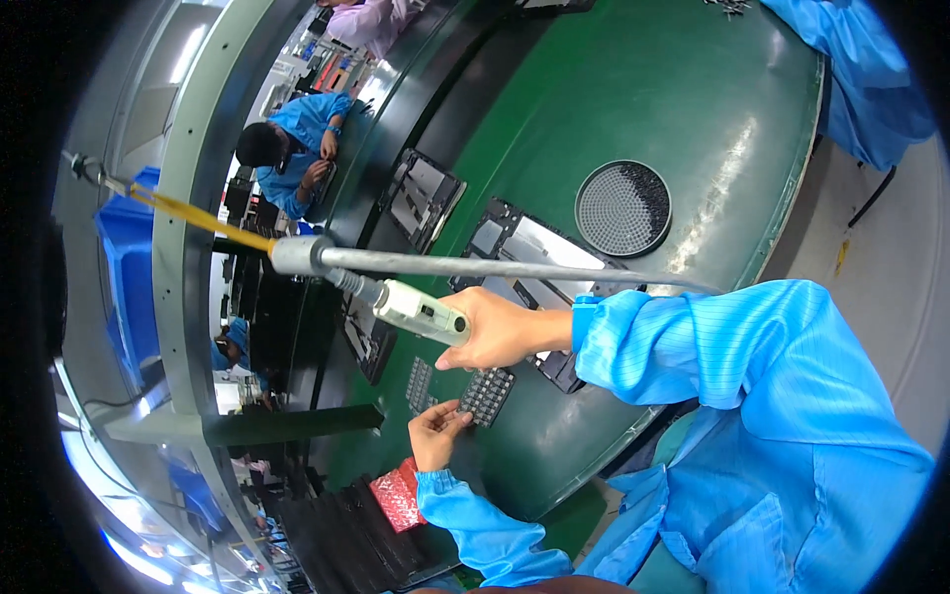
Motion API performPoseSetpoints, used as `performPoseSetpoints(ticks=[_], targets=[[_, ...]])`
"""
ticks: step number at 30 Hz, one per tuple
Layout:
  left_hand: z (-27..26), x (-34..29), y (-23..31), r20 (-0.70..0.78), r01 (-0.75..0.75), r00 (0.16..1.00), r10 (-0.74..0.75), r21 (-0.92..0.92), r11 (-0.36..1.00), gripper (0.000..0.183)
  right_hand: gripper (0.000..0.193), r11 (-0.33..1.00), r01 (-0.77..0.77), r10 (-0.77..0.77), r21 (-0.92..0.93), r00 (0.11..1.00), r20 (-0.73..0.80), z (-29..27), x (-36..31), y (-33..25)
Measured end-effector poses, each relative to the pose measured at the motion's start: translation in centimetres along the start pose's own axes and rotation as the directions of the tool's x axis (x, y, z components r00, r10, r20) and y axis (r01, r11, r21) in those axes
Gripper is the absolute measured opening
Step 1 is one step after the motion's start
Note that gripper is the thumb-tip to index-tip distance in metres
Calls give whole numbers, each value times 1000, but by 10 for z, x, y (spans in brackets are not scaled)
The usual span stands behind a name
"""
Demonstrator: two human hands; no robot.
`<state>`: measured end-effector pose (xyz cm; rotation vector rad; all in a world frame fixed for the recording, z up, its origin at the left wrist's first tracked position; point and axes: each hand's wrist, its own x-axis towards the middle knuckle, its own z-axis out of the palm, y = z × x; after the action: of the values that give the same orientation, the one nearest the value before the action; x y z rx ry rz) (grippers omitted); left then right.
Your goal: The person assembles tablets by placing small components onto tablet frames by hand, fastening them using a power screwdriver, and sliding the tablets down the assembly line.
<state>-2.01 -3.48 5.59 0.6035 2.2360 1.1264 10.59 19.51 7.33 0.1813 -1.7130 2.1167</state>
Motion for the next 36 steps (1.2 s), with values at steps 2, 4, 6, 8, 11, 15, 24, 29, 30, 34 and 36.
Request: performPoseSetpoints(ticks=[2, 4, 6, 8, 11, 15, 24, 29, 30, 34, 36], targets=[[0, 0, -5, -38, -23, 999, 27, 106, 994, 25, 40, 992, 92, -93, -87, 996, -3, -5, -2, -4], [6, -3, -1, -72, -37, 996, 52, 205, 978, 22, 42, 951, 256, -266, -173, 964, -32, -14, -5, -11], [18, -9, 13, -170, 9, 981, 92, 514, 858, 16, 45, 993, 63, -65, -104, 998, -25, -31, -12, -32], [26, -12, 18, -189, -5, 972, 140, 578, 816, 15, 47, 965, 155, -174, -214, 982, -76, -58, -18, -38], [24, -5, 3, -197, -172, 915, 351, 597, 783, 12, 50, 981, 64, -85, -185, 990, -109, -99, -27, -60], [60, -3, 23, -301, -448, 710, 636, 505, 738, 9, 29, 978, 145, -188, -153, 927, -324, -133, -32, -68], [99, 37, 6, -498, -466, 743, 448, 95, 880, 13, 23, 973, 128, -196, -194, 902, -386, -158, -30, -43], [90, 28, 8, -496, -419, 658, 567, 385, 823, 17, 26, 966, 91, -177, -243, 915, -362, -157, -28, -38], [90, 27, 9, -483, -432, 639, 599, 419, 799, 17, 26, 965, 86, -174, -246, 916, -362, -157, -28, -37], [98, 18, 20, -400, -477, 602, 691, 513, 713, 18, 27, 965, 104, -192, -241, 905, -379, -155, -29, -37], [104, 14, 23, -348, -494, 641, 684, 495, 715, 18, 27, 965, 100, -192, -241, 898, -397, -155, -28, -35]])
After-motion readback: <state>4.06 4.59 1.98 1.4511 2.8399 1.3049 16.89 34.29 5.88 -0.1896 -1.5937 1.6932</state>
